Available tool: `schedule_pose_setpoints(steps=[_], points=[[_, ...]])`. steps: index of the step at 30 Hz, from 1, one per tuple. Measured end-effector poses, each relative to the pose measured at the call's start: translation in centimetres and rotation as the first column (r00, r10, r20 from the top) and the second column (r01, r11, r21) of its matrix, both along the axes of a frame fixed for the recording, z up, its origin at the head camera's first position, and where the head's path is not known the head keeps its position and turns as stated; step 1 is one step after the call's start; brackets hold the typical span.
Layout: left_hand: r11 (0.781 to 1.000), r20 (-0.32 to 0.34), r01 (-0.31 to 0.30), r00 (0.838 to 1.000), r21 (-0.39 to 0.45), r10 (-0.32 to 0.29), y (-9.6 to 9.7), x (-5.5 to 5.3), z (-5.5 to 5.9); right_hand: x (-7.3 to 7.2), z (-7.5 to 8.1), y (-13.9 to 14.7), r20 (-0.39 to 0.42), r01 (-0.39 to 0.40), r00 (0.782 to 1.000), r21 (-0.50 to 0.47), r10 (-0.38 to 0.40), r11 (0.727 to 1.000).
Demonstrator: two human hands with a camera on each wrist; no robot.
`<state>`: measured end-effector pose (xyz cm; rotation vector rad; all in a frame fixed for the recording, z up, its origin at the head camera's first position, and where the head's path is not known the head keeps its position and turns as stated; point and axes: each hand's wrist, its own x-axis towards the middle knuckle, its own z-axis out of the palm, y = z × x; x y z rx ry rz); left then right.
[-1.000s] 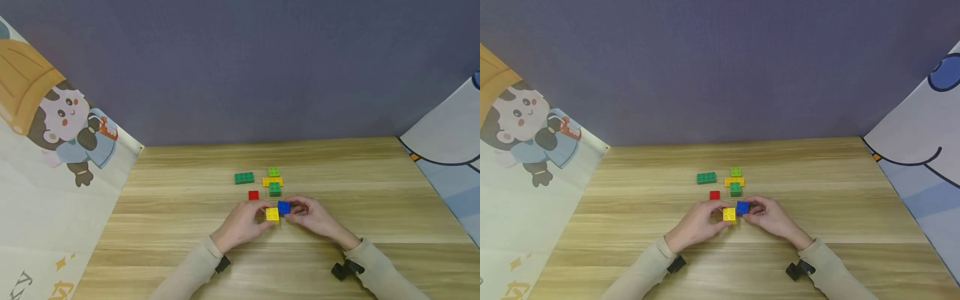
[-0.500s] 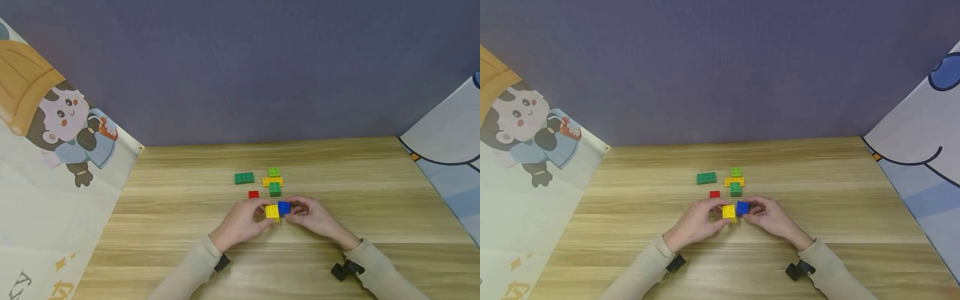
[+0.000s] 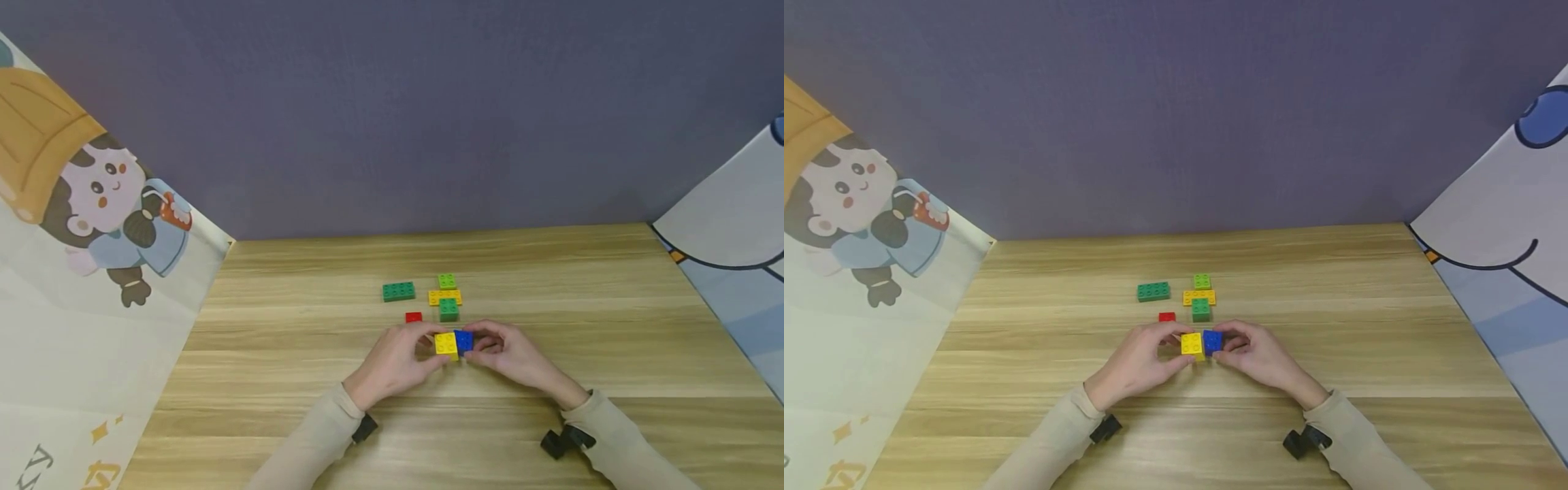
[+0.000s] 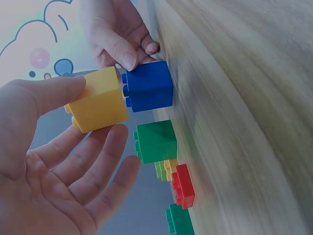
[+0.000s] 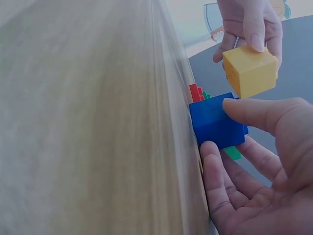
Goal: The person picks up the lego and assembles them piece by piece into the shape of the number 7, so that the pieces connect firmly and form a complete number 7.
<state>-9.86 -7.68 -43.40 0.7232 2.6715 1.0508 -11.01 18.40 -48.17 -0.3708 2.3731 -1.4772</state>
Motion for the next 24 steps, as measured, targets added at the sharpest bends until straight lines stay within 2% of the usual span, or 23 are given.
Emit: schedule_pose_setpoints(steps=[7,15,24], points=[[1.000,-0.005,0.001,1.000,0.001,-0.001,0.20,-0.03,0.08,0.00,0.13,0.01,-0.010,-0.014,1.000,-0.027,0.013,1.000],[1.000,-0.005,-0.003,1.000,0.006,0.003,0.31,-0.04,0.09,0.03,0.12,0.04,-0.009,-0.014,1.000,-0.001,0.014,1.000],[1.000,-0.003,-0.016,1.000,0.018,0.017,0.50,-0.22,0.15,0.00,0.16,0.04,0.011,-0.021,1.000,-0.019,0.021,1.000]])
